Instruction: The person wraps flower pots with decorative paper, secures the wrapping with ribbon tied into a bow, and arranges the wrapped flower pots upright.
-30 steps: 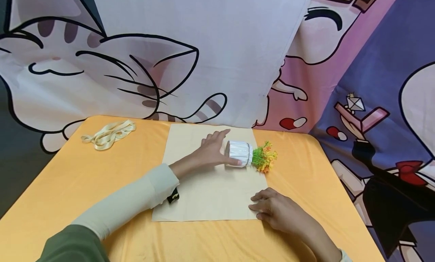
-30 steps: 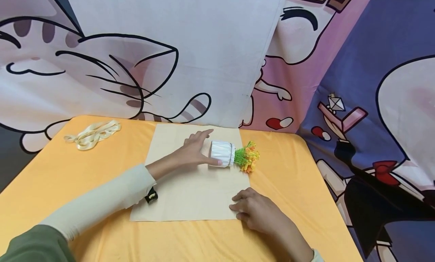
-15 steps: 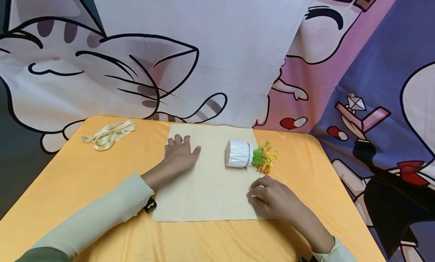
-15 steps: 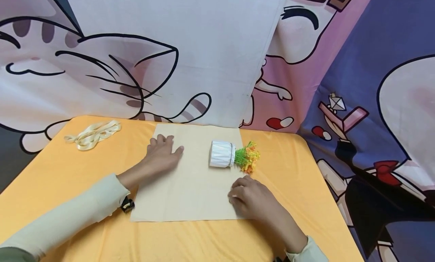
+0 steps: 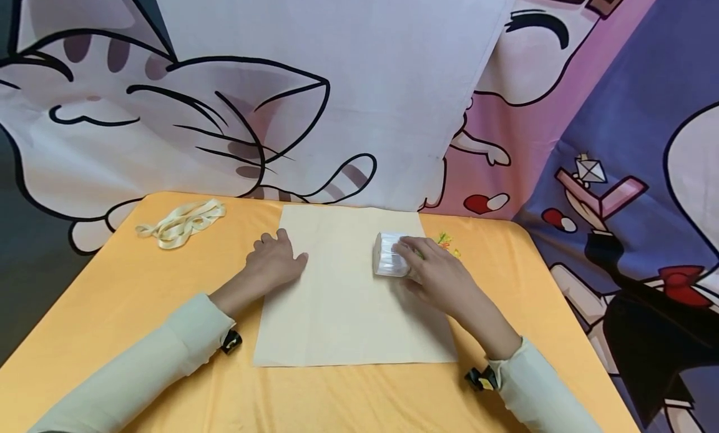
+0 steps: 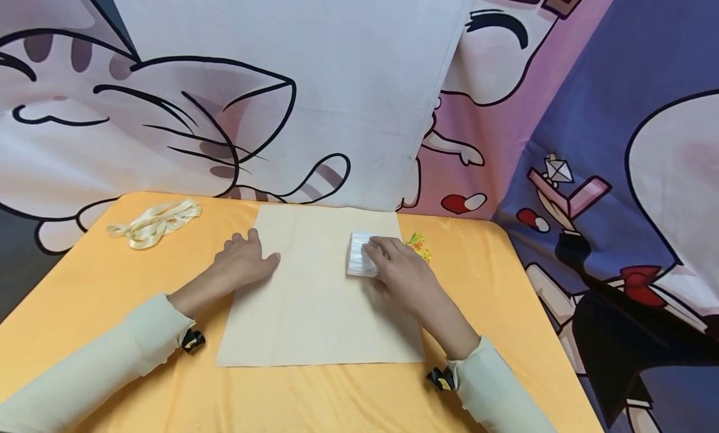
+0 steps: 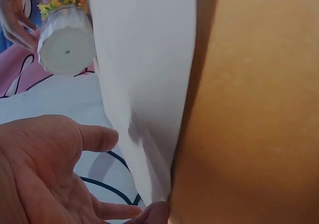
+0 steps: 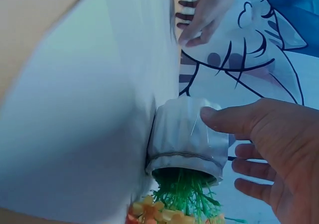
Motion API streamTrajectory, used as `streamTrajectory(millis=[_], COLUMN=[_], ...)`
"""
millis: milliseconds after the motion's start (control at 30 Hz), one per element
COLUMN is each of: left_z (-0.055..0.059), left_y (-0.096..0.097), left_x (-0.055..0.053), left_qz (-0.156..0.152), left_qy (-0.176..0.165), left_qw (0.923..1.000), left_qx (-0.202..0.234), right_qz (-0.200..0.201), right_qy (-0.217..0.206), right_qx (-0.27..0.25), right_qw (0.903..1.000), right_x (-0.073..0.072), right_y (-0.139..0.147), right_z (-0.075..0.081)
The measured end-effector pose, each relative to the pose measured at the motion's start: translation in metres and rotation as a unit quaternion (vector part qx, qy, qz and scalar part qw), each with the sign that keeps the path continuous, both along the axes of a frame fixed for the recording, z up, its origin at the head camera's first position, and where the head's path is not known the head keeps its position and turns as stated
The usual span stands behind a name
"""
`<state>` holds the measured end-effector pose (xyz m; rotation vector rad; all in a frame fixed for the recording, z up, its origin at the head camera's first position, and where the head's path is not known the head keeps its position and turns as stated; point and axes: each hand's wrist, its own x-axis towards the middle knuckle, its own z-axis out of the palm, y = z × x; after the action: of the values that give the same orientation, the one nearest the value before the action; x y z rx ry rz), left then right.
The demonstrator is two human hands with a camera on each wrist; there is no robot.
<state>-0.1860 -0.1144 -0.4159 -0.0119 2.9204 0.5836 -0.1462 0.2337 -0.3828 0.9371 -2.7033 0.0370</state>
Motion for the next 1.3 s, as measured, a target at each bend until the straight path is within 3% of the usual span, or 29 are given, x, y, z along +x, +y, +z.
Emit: streamTrajectory(millis=[200, 333, 433, 633, 800, 867, 933, 1000, 1067, 1167, 1233, 1300], left_z=[-0.002, -0.006, -0.017, -0.047, -0.047, -0.042, -0.033, -0.020, -0.009, -0.002, 0.000, 0.000], left_y=[-0.007, -0.010, -0.014, -0.031, -0.044, -0.047, -0.048, -0.046, -0.045, -0.043, -0.043, -0.041], left_x=[-0.001, -0.003, -0.011, -0.039, -0.047, -0.046, -0.040, -0.033, -0.028, -0.027, -0.029, -0.030], left_qz=[0.002, -0.001, -0.002, 0.015, 0.037, 0.059, 0.077, 0.096, 0.105, 0.092, 0.078, 0.063], left_qy=[-0.002, 0.004, 0.012, -0.015, -0.050, -0.059, -0.075, -0.091, -0.111, -0.138, -0.155, -0.170], left_qw=[0.9998, 0.9998, 0.9999, 0.9987, 0.9918, 0.9845, 0.9702, 0.9494, 0.9220, 0.8845, 0.8549, 0.8206], left_qx=[-0.017, -0.020, -0.012, 0.046, 0.112, 0.155, 0.217, 0.285, 0.356, 0.436, 0.489, 0.542], right_qz=[-0.032, -0.029, -0.024, -0.015, -0.012, -0.014, -0.018, -0.020, -0.023, -0.028, -0.031, -0.030], right_qy=[-0.048, -0.051, -0.051, -0.078, -0.088, -0.092, -0.096, -0.100, -0.102, -0.103, -0.105, -0.107], right_qx=[0.023, 0.026, 0.019, -0.018, -0.035, -0.040, -0.045, -0.048, -0.049, -0.052, -0.054, -0.054], right_qw=[0.9981, 0.9980, 0.9983, 0.9967, 0.9954, 0.9949, 0.9942, 0.9936, 0.9933, 0.9929, 0.9926, 0.9923], right_x=[-0.015, -0.022, -0.026, -0.030, -0.032, -0.033, -0.033, -0.033, -0.033, -0.034, -0.033, -0.033], right_y=[-0.008, -0.009, -0.007, -0.005, -0.005, -0.006, -0.006, -0.007, -0.007, -0.007, -0.007, -0.007], right_z=[-0.002, -0.003, -0.004, -0.006, -0.006, -0.006, -0.006, -0.006, -0.006, -0.005, -0.004, -0.004])
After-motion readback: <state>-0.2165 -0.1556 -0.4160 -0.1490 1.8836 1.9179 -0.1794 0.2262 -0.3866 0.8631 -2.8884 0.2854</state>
